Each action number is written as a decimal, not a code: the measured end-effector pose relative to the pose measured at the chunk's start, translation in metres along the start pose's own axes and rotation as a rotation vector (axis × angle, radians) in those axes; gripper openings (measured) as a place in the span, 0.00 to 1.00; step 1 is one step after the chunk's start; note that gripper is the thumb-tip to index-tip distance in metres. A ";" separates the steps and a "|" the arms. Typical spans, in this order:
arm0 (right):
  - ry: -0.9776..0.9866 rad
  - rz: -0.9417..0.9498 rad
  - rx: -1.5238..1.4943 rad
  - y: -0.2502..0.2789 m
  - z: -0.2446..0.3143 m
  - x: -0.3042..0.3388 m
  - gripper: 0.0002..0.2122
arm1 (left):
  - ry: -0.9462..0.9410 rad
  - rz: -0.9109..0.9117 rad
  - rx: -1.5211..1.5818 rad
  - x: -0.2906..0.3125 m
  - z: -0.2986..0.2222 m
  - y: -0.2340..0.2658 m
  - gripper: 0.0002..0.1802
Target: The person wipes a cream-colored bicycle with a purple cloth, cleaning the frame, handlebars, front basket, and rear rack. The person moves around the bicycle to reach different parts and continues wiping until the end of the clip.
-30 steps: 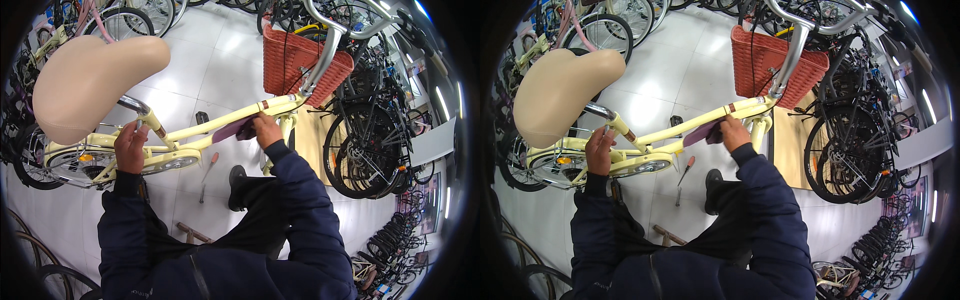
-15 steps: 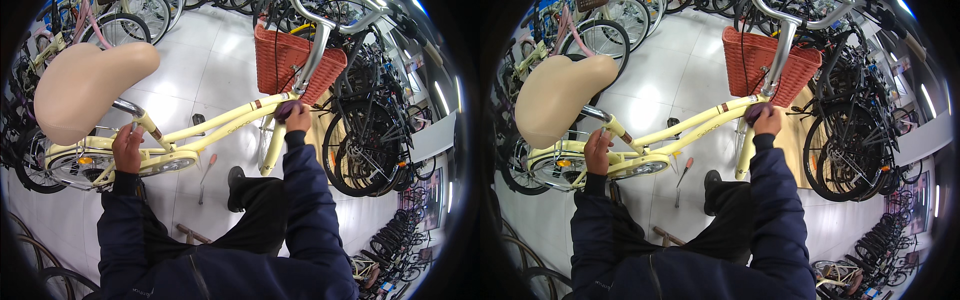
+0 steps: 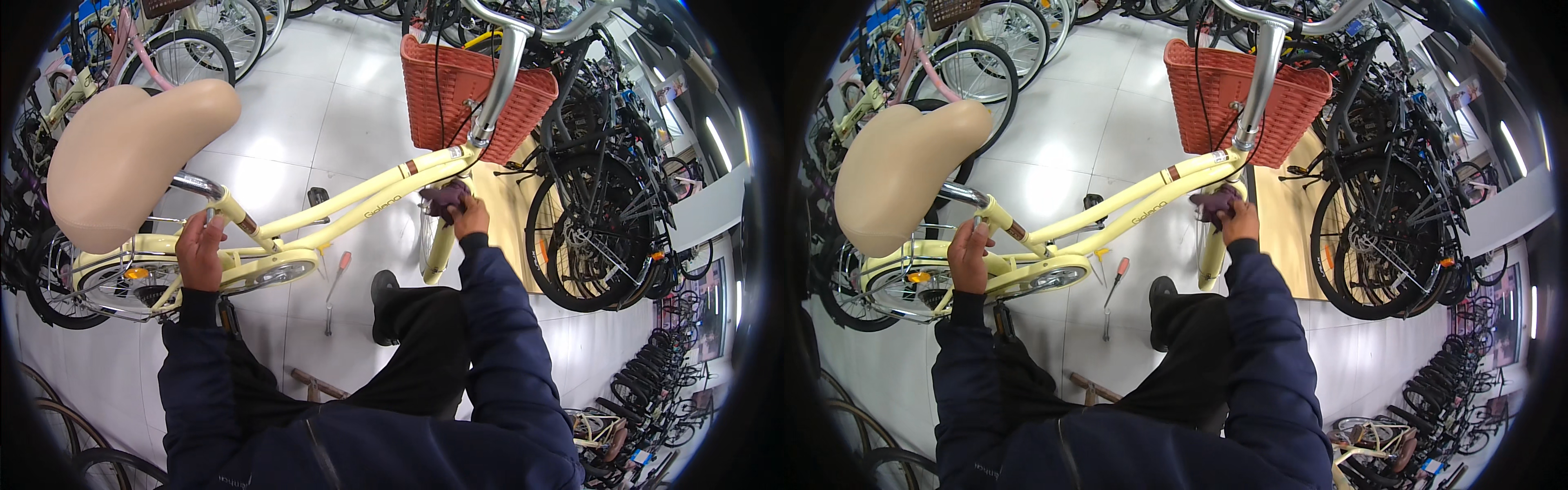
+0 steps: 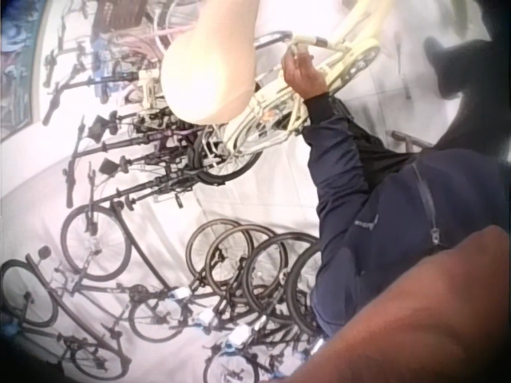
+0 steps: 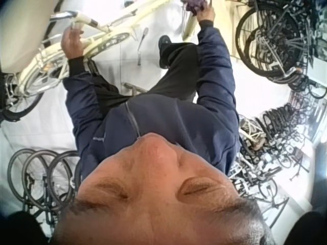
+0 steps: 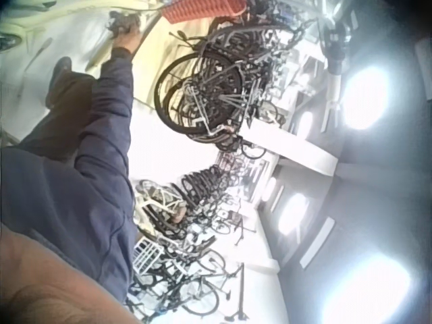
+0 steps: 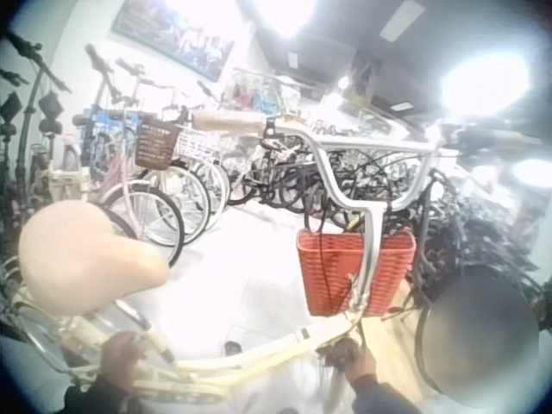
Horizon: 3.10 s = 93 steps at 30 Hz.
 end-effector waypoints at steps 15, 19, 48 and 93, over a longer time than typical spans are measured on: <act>-0.098 0.172 -0.240 0.062 -0.008 -0.013 0.16 | -0.010 -0.021 -0.028 0.001 0.003 0.001 0.19; 0.077 -0.308 -0.656 0.129 0.052 -0.107 0.16 | -0.005 -0.020 -0.022 0.000 0.003 -0.001 0.19; 0.081 -0.546 -0.141 0.094 0.106 -0.109 0.31 | -0.015 -0.027 -0.015 0.002 0.001 -0.002 0.16; 0.489 0.418 -0.194 -0.047 0.325 0.098 0.08 | -0.024 -0.008 -0.074 0.001 -0.011 0.002 0.16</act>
Point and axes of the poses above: each hand's wrist, its own x-axis away from the middle knuckle, its own y-axis out of the back of the hand, z = x × y, the point moved 5 cm from there along -x, towards the middle knuckle, and after that the axes turned 4 degrees about -z, right-handed, at the moved point
